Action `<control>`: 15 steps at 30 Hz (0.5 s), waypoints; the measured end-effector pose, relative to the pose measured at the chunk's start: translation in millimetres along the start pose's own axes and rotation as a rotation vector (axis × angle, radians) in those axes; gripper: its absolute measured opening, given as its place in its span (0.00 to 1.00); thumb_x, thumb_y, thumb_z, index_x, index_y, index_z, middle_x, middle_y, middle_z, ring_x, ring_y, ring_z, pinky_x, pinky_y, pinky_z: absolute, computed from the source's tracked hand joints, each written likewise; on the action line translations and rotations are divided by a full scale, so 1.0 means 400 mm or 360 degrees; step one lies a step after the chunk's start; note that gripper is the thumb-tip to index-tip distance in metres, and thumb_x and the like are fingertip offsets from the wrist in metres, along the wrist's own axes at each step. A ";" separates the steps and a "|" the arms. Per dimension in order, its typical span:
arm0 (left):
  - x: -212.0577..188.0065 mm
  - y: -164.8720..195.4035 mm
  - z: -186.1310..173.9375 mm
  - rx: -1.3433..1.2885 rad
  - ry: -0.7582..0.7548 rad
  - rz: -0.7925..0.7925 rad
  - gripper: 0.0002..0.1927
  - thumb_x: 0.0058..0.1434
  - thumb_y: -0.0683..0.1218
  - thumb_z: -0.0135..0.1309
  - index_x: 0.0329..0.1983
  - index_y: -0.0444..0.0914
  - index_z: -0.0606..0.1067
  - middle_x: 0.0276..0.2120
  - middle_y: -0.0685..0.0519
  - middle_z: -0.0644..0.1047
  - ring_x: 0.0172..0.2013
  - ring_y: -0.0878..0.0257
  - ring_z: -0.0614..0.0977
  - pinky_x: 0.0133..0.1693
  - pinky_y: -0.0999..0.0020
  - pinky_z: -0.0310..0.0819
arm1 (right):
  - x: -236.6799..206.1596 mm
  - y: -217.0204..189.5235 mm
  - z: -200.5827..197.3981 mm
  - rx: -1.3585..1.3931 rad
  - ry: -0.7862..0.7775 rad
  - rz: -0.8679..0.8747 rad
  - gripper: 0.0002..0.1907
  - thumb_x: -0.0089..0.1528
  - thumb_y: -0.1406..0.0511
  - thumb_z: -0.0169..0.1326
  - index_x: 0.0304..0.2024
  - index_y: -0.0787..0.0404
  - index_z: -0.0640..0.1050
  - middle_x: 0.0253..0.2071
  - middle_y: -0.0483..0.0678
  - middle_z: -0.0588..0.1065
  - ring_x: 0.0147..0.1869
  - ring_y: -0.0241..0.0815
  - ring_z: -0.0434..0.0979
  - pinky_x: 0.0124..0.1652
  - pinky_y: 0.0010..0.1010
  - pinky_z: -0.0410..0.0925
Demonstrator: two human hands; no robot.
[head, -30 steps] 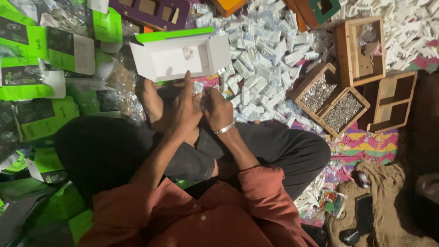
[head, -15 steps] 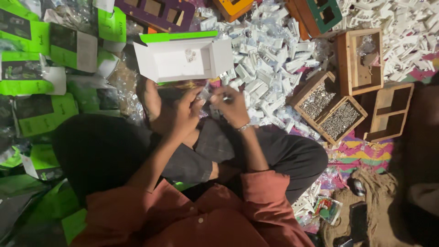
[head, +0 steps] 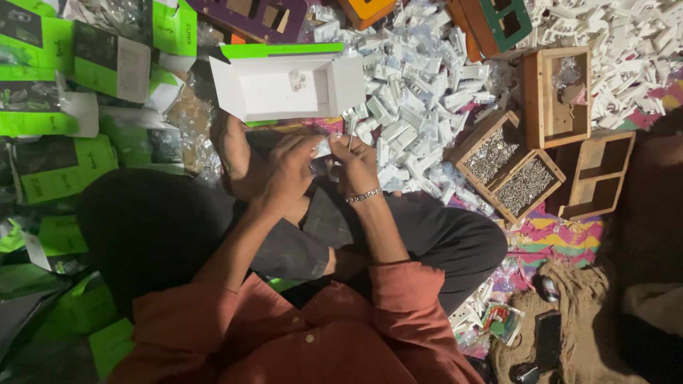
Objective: The person sits on the floor and repeatedly picks up small white plastic items, places them into clear plastic bags, and then puts the bags into a white and green cardboard box. The person handles the items one at a time, using both hands to open the bags and place the items inside.
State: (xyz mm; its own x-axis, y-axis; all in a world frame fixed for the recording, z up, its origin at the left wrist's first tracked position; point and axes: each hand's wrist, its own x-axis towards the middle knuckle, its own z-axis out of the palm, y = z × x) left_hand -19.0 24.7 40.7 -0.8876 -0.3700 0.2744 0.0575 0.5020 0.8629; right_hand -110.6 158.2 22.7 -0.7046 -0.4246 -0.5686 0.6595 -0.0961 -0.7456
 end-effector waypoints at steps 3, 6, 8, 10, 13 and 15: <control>-0.002 -0.004 0.006 0.0110 0.0029 0.0074 0.23 0.52 0.27 0.50 0.51 0.32 0.76 0.42 0.42 0.79 0.45 0.43 0.79 0.48 0.51 0.74 | 0.003 0.003 0.010 0.0009 0.0024 -0.0060 0.06 0.65 0.65 0.57 0.33 0.59 0.77 0.26 0.39 0.73 0.25 0.30 0.69 0.23 0.23 0.60; 0.004 -0.009 0.009 0.0092 -0.0045 0.0063 0.21 0.52 0.28 0.50 0.49 0.32 0.76 0.42 0.41 0.79 0.45 0.42 0.80 0.47 0.50 0.74 | 0.011 0.011 0.009 -0.0238 0.0117 -0.0241 0.08 0.66 0.64 0.57 0.33 0.61 0.77 0.26 0.39 0.73 0.24 0.29 0.68 0.24 0.23 0.59; 0.012 -0.015 0.009 0.0088 -0.0150 0.0047 0.16 0.56 0.29 0.52 0.48 0.32 0.76 0.42 0.40 0.79 0.45 0.40 0.80 0.46 0.50 0.73 | 0.016 0.018 0.005 -0.0510 0.0173 -0.0356 0.11 0.67 0.63 0.57 0.32 0.62 0.76 0.24 0.40 0.72 0.23 0.28 0.66 0.23 0.24 0.59; 0.019 -0.022 0.004 0.0157 -0.0347 -0.0001 0.14 0.54 0.29 0.52 0.44 0.31 0.76 0.39 0.39 0.79 0.44 0.40 0.80 0.45 0.48 0.72 | 0.018 0.024 -0.001 -0.0802 0.0200 -0.0410 0.14 0.67 0.62 0.56 0.30 0.64 0.74 0.21 0.39 0.69 0.22 0.27 0.64 0.21 0.25 0.59; 0.023 -0.031 -0.008 0.0165 -0.0482 -0.0047 0.10 0.55 0.30 0.53 0.39 0.31 0.75 0.35 0.39 0.78 0.43 0.40 0.80 0.44 0.47 0.72 | 0.030 0.028 -0.003 -0.0960 0.0182 -0.0493 0.16 0.68 0.63 0.56 0.29 0.67 0.75 0.22 0.40 0.68 0.24 0.28 0.62 0.24 0.27 0.57; 0.021 -0.033 -0.016 0.0148 -0.0561 -0.0088 0.08 0.54 0.30 0.53 0.37 0.31 0.74 0.34 0.38 0.78 0.42 0.39 0.80 0.42 0.46 0.72 | 0.035 0.028 -0.006 -0.1111 0.0143 -0.0720 0.14 0.68 0.64 0.55 0.30 0.67 0.76 0.22 0.41 0.70 0.27 0.30 0.65 0.27 0.27 0.61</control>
State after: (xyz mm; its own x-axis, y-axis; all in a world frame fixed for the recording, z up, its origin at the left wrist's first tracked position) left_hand -24.4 10.1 34.4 -0.9921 -0.1145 0.0512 -0.0225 0.5638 0.8256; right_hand -113.8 153.2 5.4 -0.9001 -0.4026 -0.1663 0.0153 0.3523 -0.9357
